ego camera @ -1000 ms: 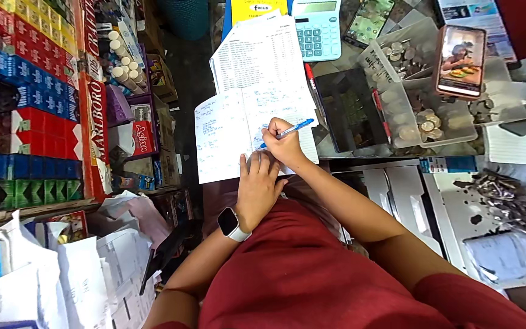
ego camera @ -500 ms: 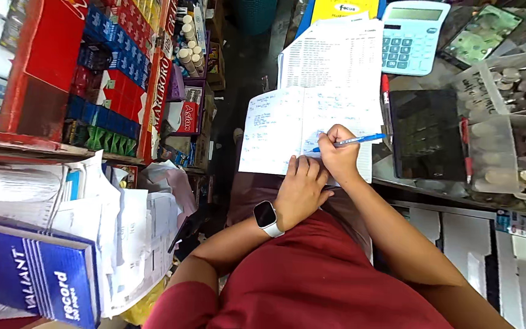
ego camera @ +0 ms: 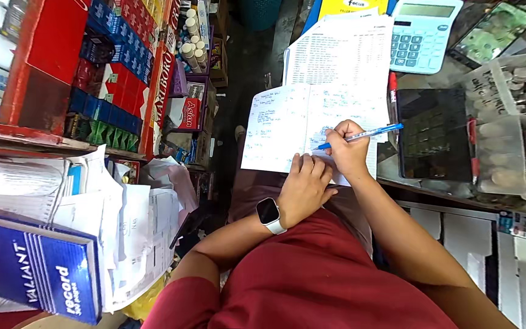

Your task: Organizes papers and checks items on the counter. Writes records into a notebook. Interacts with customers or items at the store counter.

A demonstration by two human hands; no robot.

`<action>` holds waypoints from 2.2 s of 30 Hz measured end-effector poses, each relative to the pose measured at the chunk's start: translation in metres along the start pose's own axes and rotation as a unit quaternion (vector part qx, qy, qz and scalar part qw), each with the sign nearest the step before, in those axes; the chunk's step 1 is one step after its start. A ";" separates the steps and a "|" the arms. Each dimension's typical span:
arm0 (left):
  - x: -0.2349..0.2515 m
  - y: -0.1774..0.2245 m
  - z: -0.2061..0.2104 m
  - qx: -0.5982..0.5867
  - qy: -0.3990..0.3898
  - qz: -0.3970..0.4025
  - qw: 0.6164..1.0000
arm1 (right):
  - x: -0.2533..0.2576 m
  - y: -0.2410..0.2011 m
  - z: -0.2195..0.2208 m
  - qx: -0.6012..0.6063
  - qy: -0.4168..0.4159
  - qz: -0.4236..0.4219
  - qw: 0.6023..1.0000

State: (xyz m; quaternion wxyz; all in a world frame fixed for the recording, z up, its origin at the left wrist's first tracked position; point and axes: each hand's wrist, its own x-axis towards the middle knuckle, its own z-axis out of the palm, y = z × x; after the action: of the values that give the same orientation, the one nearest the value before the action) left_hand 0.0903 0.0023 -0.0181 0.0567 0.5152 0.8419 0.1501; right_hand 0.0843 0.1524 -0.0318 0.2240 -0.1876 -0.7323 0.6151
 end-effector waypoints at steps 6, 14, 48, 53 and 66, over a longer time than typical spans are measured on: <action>0.001 -0.001 -0.001 -0.002 -0.008 0.000 1.000 | 0.000 0.001 0.000 -0.006 0.001 0.005 1.000; 0.002 0.000 -0.003 -0.012 -0.005 0.000 1.000 | 0.000 0.000 0.001 -0.012 0.000 0.000 1.000; 0.001 0.000 -0.003 -0.029 -0.019 -0.008 0.999 | 0.000 0.005 0.000 0.009 0.001 -0.024 1.000; 0.001 0.000 -0.003 -0.029 -0.020 -0.008 0.999 | -0.003 0.003 -0.002 -0.002 -0.004 -0.012 1.000; 0.000 0.000 -0.002 -0.022 -0.025 -0.007 0.999 | -0.002 0.002 -0.001 -0.002 0.003 -0.013 1.000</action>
State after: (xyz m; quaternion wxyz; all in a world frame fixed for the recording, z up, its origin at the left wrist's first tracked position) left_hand 0.0895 0.0022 -0.0161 0.0896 0.5113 0.8405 0.1550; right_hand 0.0869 0.1522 -0.0339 0.2337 -0.1798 -0.7351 0.6105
